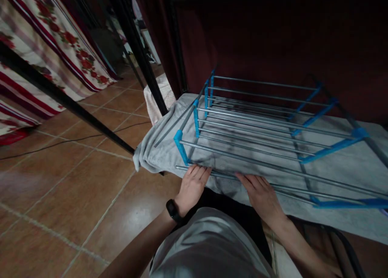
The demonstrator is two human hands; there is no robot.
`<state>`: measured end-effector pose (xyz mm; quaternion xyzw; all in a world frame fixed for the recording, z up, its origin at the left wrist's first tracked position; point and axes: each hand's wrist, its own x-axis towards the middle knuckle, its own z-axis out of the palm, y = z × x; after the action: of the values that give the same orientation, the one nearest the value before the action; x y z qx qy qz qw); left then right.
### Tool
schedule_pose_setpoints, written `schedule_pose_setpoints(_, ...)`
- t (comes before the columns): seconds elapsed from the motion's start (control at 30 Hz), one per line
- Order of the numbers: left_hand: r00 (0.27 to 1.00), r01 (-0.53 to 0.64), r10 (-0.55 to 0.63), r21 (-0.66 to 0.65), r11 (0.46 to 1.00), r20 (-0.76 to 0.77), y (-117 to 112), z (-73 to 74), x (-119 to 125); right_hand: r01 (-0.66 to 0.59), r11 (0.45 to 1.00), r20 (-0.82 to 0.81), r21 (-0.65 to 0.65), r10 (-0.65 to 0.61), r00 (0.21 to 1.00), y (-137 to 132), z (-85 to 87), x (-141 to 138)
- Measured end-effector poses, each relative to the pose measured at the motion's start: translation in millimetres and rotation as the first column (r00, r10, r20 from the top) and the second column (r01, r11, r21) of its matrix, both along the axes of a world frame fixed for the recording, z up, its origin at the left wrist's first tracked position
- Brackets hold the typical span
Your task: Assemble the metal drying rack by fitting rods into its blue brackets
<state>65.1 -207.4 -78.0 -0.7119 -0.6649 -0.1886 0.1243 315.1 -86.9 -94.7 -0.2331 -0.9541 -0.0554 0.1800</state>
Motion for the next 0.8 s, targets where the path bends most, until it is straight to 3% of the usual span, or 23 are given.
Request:
schedule_pose_setpoints(0.1, 0.992, -0.065, 0.04, 0.21, 0.976, 0.124, -10.0, -2.9, -6.1, 0.003, 1.0, 0.045, 0.02, -0.004, 0.999, 9.4, 5.9, 1.8)
schedule_pose_setpoints(0.17, 0.932, -0.236, 0.115, 0.334, 0.913, 0.342, -14.3, -4.2, -19.1, 0.006, 1.0, 0.043, 0.027, -0.007, 0.999, 13.0, 9.1, 1.4)
schedule_pose_setpoints(0.2, 0.854, -0.348, 0.134, 0.361, 0.865, 0.502, -13.9, -4.5, -28.0, 0.007, 1.0, 0.04, 0.03, -0.008, 0.999, 14.1, 10.0, 0.7)
schedule_pose_setpoints(0.27, 0.608, -0.541, 0.113, 0.305, 0.784, 0.786, -6.2, -4.3, -48.1, 0.006, 0.999, 0.036, 0.034, -0.007, 0.999, 15.5, 10.5, -0.6)
schedule_pose_setpoints(0.3, 0.487, -0.584, 0.087, 0.251, 0.772, 0.869, 1.0, -4.0, -57.9, 0.006, 0.999, 0.033, 0.035, -0.007, 0.999, 16.0, 10.2, -1.0)
schedule_pose_setpoints(0.33, 0.39, -0.59, 0.063, 0.197, 0.783, 0.919, 9.7, -3.9, -66.6, 0.006, 0.999, 0.031, 0.036, -0.007, 0.999, 16.5, 9.7, -1.2)
schedule_pose_setpoints(0.4, 0.274, -0.535, 0.051, 0.108, 0.838, 0.96, 29.0, -4.2, -78.8, 0.006, 0.999, 0.028, 0.037, -0.007, 1.0, 17.6, 8.5, -1.1)
schedule_pose_setpoints(0.5, 0.183, -0.447, 0.044, 0.043, 0.894, 0.982, 53.0, -5.7, -83.5, 0.011, 0.999, 0.029, 0.037, -0.012, 1.0, 20.0, 7.7, -1.3)
schedule_pose_setpoints(0.57, 0.145, -0.438, 0.022, 0.044, 0.898, 0.989, 62.2, -6.5, -81.1, 0.019, 0.999, 0.028, 0.033, -0.02, 0.999, 22.0, 7.8, -2.1)
schedule_pose_setpoints(0.8, 0.034, -0.58, 0.023, 0.001, 0.815, 0.999, 75.5, -12.8, -77.1, 0.03, 0.998, 0.038, -0.057, -0.028, 0.999, 28.3, 10.5, -4.2)
